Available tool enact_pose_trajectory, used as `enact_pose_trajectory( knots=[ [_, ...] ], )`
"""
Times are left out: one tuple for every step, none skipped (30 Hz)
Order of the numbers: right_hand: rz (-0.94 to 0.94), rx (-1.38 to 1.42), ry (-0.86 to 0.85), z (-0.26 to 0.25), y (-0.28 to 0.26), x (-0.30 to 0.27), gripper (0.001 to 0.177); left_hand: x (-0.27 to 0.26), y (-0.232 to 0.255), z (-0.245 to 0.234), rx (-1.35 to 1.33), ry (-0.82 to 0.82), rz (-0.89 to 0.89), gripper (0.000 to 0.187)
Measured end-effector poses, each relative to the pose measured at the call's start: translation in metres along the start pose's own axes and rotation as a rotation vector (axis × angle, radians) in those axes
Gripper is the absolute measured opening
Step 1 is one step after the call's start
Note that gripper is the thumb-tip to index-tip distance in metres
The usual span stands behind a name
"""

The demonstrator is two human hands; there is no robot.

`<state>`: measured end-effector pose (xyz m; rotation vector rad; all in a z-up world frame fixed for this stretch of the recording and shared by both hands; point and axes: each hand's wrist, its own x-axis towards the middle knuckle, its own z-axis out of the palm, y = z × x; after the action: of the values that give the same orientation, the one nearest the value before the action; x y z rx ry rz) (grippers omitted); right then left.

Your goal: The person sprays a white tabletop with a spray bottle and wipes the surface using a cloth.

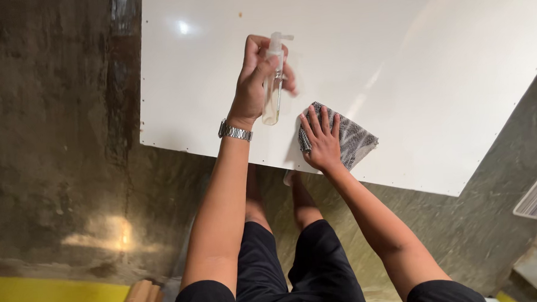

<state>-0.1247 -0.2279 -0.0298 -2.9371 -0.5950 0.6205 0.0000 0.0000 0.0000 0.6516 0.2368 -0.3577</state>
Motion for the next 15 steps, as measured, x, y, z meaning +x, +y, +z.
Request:
enact_pose_trajectory(
  knots=[
    [0.008,-0.002,-0.012,-0.001,0.000,0.001,0.099,0.002,0.006,0.009,-0.015,-0.075,0.070,0.038],
    [0.016,-0.003,-0.024,-0.001,0.000,0.001,0.099,0.005,0.013,0.018,-0.031,-0.150,0.139,0.034],
    [0.021,-0.006,-0.036,-0.002,0.000,0.001,0.100,0.006,0.019,0.025,-0.048,-0.224,0.211,0.031],
    [0.027,-0.001,-0.040,-0.002,-0.001,0.001,0.100,0.009,0.025,0.032,-0.028,-0.264,0.210,0.033],
    [0.030,0.002,-0.045,-0.003,-0.001,0.002,0.100,0.013,0.030,0.038,-0.009,-0.303,0.211,0.036],
    [0.032,0.006,-0.049,-0.003,-0.001,0.002,0.100,0.015,0.036,0.044,0.010,-0.341,0.212,0.038],
    [0.031,-0.008,-0.049,-0.004,-0.001,0.002,0.100,0.014,0.040,0.048,0.056,-0.347,0.194,0.042],
    [0.029,-0.023,-0.049,-0.004,-0.001,0.002,0.100,0.013,0.045,0.051,0.101,-0.354,0.176,0.045],
    [0.030,-0.036,-0.047,-0.005,-0.001,0.002,0.100,0.012,0.048,0.055,0.147,-0.363,0.158,0.049],
    [0.036,-0.029,-0.063,-0.005,-0.001,0.003,0.100,0.013,0.051,0.059,0.184,-0.369,0.170,0.050],
    [0.042,-0.020,-0.080,-0.006,0.000,0.002,0.101,0.013,0.052,0.062,0.221,-0.374,0.182,0.051],
    [0.048,-0.012,-0.097,-0.006,-0.001,0.002,0.101,0.013,0.054,0.065,0.258,-0.379,0.193,0.052],
    [0.047,-0.009,-0.094,-0.006,-0.001,0.002,0.101,0.014,0.055,0.067,0.261,-0.384,0.197,0.052],
    [0.046,-0.006,-0.090,-0.006,-0.001,0.002,0.101,0.015,0.056,0.069,0.264,-0.390,0.201,0.052],
    [0.045,-0.003,-0.087,-0.007,0.000,0.002,0.101,0.016,0.057,0.071,0.267,-0.396,0.205,0.052]
  ],
)
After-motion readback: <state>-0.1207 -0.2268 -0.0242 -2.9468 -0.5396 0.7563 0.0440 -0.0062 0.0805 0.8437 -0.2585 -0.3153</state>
